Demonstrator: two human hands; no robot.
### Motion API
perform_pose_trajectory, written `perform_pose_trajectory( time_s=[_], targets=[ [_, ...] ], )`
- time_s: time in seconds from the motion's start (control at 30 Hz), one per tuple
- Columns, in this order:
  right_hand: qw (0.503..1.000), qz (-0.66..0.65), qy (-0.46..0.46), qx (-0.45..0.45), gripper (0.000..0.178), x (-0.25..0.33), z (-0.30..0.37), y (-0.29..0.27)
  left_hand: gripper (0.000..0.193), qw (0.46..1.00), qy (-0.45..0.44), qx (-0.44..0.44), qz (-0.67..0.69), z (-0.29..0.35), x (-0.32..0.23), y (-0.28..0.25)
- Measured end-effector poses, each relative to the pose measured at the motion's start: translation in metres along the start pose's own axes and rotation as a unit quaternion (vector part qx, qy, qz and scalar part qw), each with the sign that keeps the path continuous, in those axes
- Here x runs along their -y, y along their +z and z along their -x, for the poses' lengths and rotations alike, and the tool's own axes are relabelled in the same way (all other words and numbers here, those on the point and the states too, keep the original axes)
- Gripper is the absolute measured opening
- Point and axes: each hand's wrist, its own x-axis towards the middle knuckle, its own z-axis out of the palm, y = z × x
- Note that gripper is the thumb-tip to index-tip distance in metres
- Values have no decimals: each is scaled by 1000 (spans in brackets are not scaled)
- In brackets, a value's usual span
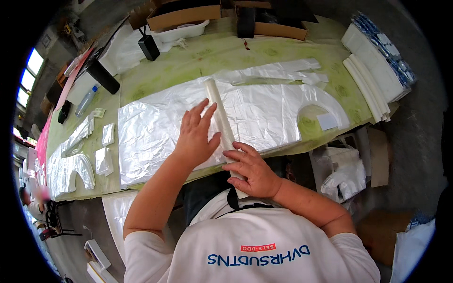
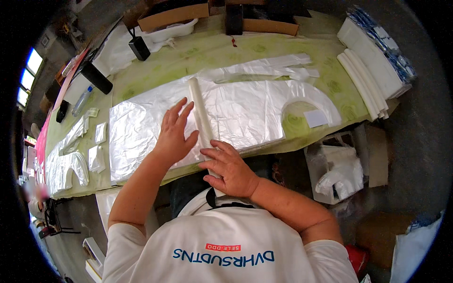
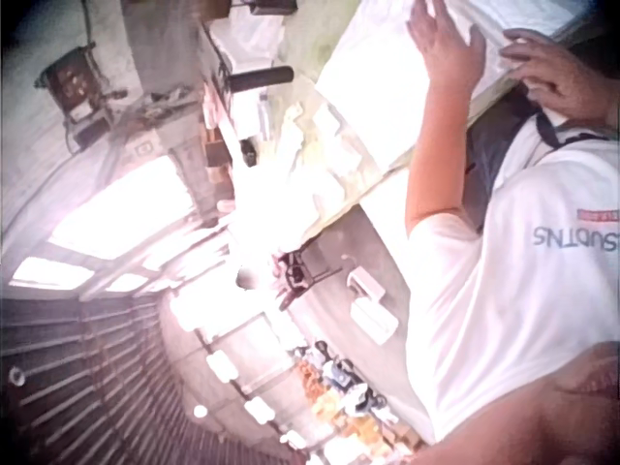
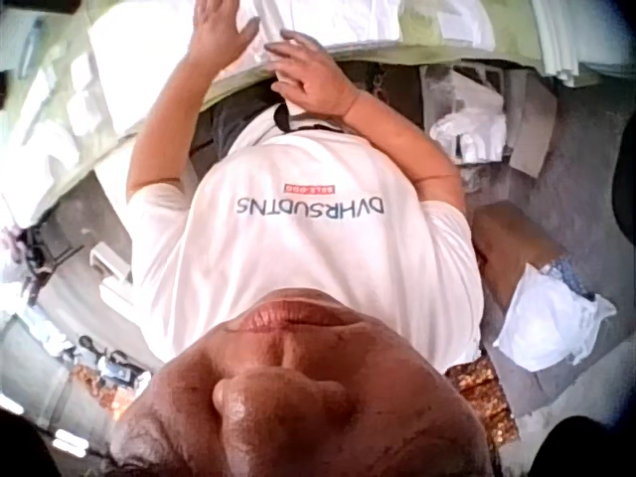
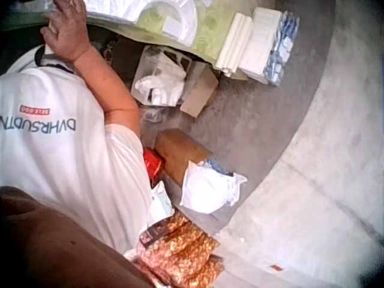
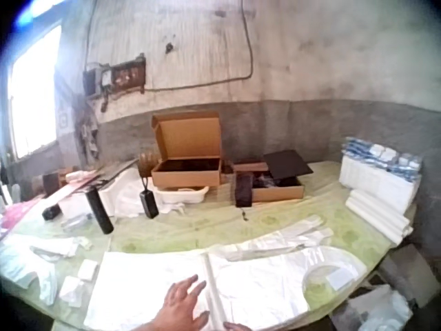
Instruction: The person wraps small white rectangular items in clear plastic film on a work table, smoothing the film and folding the edges to seal each package. The person places the wrapped items into a white tray with compartments.
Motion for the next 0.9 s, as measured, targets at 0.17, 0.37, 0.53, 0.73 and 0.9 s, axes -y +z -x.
perform_pose_trajectory(
  time_s=[0.17, 0.37, 0.53, 0.73, 0.9],
  targets=[
    [999, -2, 39, -19, 39, -1, 6, -3, 69, 996, -57, 40, 50, 27, 6, 30],
    [997, 22, 59, -49, 40, 2, 15, 2, 58, 997, -53, 41, 28, 37, 17, 39],
    [997, 10, 65, -44, 41, 2, 15, 2, 65, 994, -70, 61, -50, 34, -1, 39],
    [998, 23, 50, -9, 42, 9, 2, 6, 75, 989, -70, 124, -34, 28, 1, 21],
    [998, 35, 48, -16, 41, 16, -5, 7, 75, 993, -1, 51, 104, 6, 6, -8]
  ],
)
